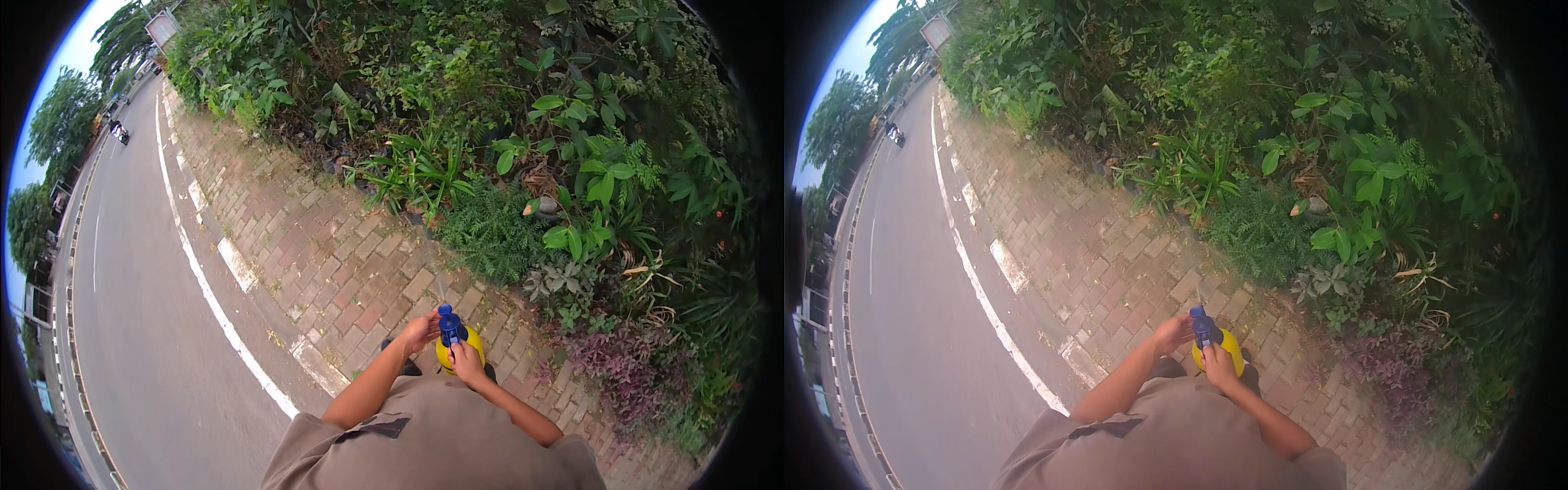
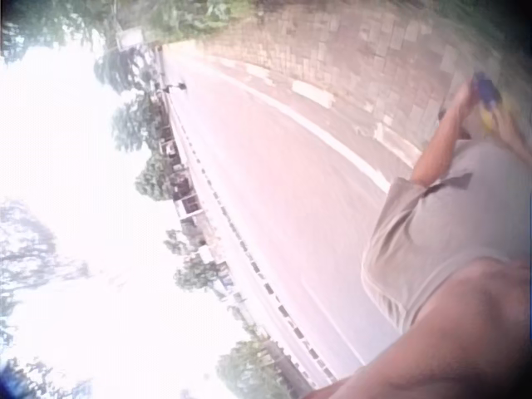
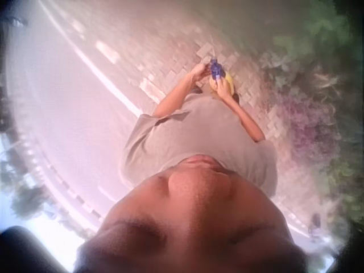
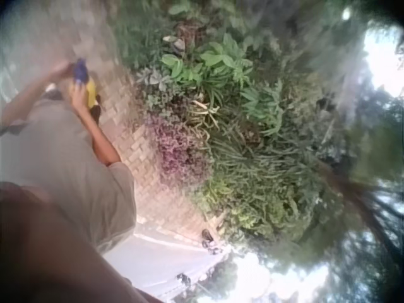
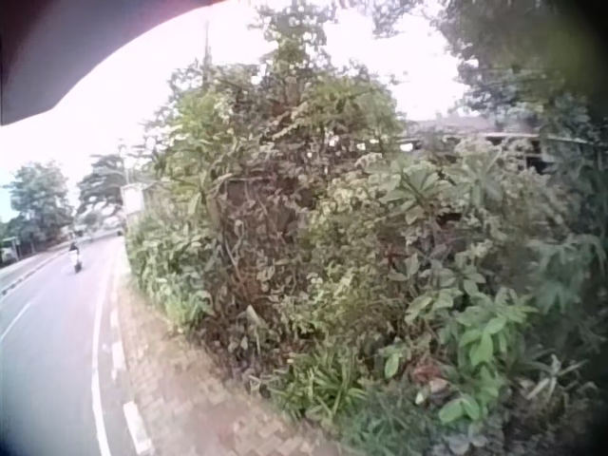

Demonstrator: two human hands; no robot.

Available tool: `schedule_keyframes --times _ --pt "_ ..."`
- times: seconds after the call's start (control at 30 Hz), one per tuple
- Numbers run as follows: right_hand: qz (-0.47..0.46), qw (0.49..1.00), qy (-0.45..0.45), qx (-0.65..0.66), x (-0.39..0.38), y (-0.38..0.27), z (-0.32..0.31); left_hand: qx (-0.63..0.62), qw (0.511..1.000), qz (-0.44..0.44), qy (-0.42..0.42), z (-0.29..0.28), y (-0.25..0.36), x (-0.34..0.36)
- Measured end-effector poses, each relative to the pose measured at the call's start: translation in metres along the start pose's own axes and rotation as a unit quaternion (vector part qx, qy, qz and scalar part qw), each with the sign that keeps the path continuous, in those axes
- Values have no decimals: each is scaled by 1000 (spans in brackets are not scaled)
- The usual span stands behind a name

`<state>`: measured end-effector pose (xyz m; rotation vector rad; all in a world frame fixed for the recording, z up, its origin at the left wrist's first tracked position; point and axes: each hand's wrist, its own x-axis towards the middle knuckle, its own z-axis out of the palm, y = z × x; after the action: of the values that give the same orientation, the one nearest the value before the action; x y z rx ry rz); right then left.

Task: The person assembles a yellow handheld pressure sprayer, then walks along a roadside sidewalk and sprays liquid onto various plants and weeds growing along the curb.

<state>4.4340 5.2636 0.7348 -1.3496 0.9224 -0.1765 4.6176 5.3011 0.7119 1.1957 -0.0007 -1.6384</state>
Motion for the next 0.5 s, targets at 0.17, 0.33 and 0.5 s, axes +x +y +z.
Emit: schedule_keyframes --times 0.17,0.33,0.5 --pt "9 1000 3 -8 21 -11 65 57 998 20 -14 -49 39 -41" --pt "-16 999 8 49 40 -25 122 100 988 116 5 -81 64 -58" --pt "28 986 -9 165 46 -55 150 189 976 109 17 -70 109 -84"
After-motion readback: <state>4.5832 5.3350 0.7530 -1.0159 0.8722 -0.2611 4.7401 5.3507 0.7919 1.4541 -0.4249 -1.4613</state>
